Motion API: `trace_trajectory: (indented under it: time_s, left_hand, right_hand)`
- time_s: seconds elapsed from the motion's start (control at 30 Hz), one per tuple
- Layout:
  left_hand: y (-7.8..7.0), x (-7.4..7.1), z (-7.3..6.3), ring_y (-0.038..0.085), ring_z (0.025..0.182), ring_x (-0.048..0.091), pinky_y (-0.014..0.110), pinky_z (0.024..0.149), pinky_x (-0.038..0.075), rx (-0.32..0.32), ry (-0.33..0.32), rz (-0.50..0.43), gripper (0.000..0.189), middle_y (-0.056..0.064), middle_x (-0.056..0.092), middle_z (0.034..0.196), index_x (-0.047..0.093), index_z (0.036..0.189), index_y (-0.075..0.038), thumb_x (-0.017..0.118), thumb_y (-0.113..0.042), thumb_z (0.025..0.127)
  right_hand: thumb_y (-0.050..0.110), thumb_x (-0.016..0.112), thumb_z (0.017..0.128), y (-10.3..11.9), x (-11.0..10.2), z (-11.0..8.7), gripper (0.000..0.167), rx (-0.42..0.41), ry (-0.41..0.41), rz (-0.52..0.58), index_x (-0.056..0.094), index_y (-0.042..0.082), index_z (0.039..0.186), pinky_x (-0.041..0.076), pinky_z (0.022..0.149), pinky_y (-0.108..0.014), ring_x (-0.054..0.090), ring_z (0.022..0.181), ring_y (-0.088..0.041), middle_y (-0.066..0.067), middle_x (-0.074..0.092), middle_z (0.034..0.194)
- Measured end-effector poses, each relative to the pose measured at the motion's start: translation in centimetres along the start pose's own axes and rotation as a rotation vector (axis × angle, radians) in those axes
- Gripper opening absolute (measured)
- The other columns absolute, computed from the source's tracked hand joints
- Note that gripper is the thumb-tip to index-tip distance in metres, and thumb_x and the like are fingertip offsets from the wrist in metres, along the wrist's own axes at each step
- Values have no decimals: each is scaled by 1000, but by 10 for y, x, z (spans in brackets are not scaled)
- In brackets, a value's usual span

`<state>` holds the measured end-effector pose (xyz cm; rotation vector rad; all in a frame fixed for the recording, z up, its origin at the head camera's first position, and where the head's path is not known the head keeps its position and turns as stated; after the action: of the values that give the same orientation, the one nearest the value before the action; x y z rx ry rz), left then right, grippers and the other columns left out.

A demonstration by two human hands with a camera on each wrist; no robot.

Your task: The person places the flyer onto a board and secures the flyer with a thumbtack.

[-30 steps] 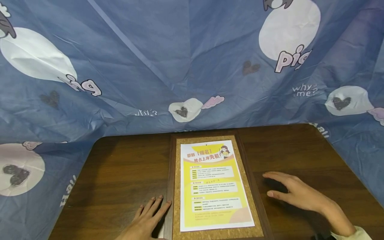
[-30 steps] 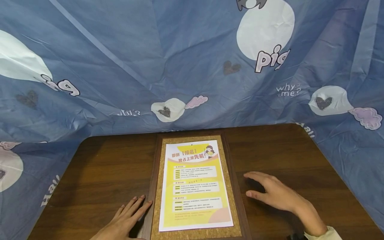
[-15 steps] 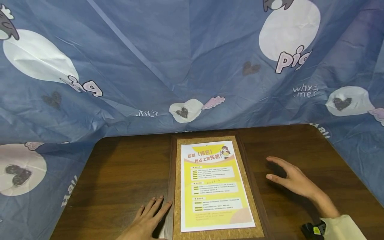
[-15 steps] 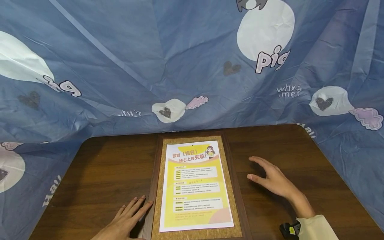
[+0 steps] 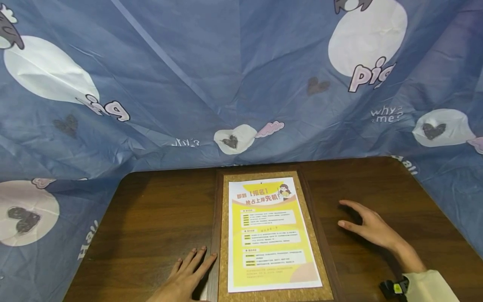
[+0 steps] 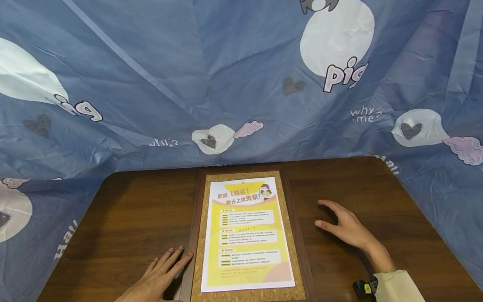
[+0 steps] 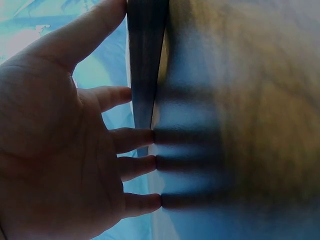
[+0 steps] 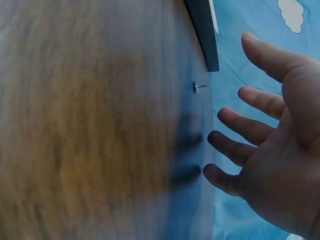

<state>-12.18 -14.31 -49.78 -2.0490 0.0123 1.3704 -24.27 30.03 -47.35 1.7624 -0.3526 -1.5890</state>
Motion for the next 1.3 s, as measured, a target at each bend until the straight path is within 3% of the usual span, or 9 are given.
trace_trajectory:
  time_s: [0.63, 1.3]
  left_hand:
    - [1, 1, -1, 55, 139, 22, 80, 95, 24, 12, -16, 15, 110, 31, 23, 156, 24, 157, -12, 71, -69, 76]
    - [-1, 0, 0, 55, 139, 23, 80, 95, 25, 11, -16, 38, 111, 31, 23, 155, 25, 157, -10, 70, -70, 76]
  right_hand:
    - [33, 72, 92, -21, 1, -4, 69, 42, 8, 31, 43, 2, 146, 32, 95, -72, 32, 133, -55, -30, 38, 148]
    - [7, 83, 78, -22, 6, -7, 37, -164, -139, 45, 70, 6, 113, 32, 88, -70, 36, 125, -54, -25, 49, 136]
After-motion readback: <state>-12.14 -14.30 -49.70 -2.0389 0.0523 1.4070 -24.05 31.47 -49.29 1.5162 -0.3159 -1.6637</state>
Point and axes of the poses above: each hand's wrist, its own z-axis towards the middle knuckle, its own x-axis out of the palm, y = z × x, the point moved 9 cm from there along z, towards the middle knuckle
